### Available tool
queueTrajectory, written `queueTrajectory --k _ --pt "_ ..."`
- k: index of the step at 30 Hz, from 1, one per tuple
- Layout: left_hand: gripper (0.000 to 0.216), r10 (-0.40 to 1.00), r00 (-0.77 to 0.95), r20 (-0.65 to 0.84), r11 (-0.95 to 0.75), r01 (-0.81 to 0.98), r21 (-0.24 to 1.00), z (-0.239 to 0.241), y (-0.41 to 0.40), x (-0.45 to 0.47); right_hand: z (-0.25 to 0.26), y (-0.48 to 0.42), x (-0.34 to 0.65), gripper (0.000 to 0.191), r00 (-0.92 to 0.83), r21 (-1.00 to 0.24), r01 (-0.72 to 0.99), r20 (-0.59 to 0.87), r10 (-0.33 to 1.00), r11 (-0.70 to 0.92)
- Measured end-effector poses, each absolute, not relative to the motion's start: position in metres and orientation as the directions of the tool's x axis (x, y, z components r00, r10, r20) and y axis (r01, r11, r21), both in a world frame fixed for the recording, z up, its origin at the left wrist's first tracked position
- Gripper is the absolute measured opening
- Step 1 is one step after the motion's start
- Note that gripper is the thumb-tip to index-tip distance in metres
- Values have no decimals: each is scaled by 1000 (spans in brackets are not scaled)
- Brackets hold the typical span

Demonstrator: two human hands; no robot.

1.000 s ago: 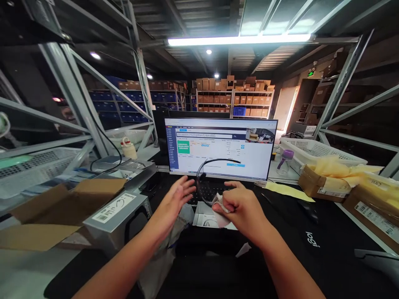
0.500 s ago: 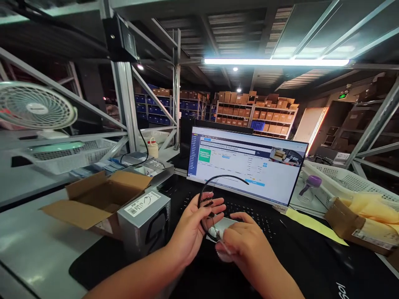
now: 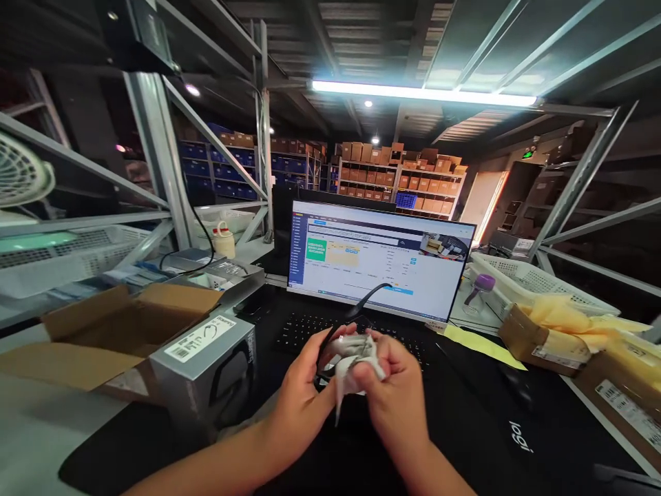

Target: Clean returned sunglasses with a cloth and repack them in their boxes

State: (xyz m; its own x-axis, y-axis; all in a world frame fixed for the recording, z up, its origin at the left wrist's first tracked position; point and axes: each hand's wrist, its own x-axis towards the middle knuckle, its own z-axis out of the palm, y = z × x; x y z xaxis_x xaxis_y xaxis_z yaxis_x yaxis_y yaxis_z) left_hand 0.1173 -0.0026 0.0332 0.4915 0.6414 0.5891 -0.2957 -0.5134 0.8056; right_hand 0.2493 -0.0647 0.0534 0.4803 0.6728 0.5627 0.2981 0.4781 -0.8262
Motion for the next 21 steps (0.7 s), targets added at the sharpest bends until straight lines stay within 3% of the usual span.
queueTrajectory --k 5,13,21 --pt "47 650 517 557 -470 -302 829 25 -6 120 45 -64 232 56 500 -743 463 670 549 484" --pt "49 690 493 530 -542 -133 830 17 5 125 41 -55 233 51 494 -802 439 592 636 405" --pt "52 663 579 475 -548 -58 835 35 13 109 49 -59 235 41 299 -734 460 658 691 500"
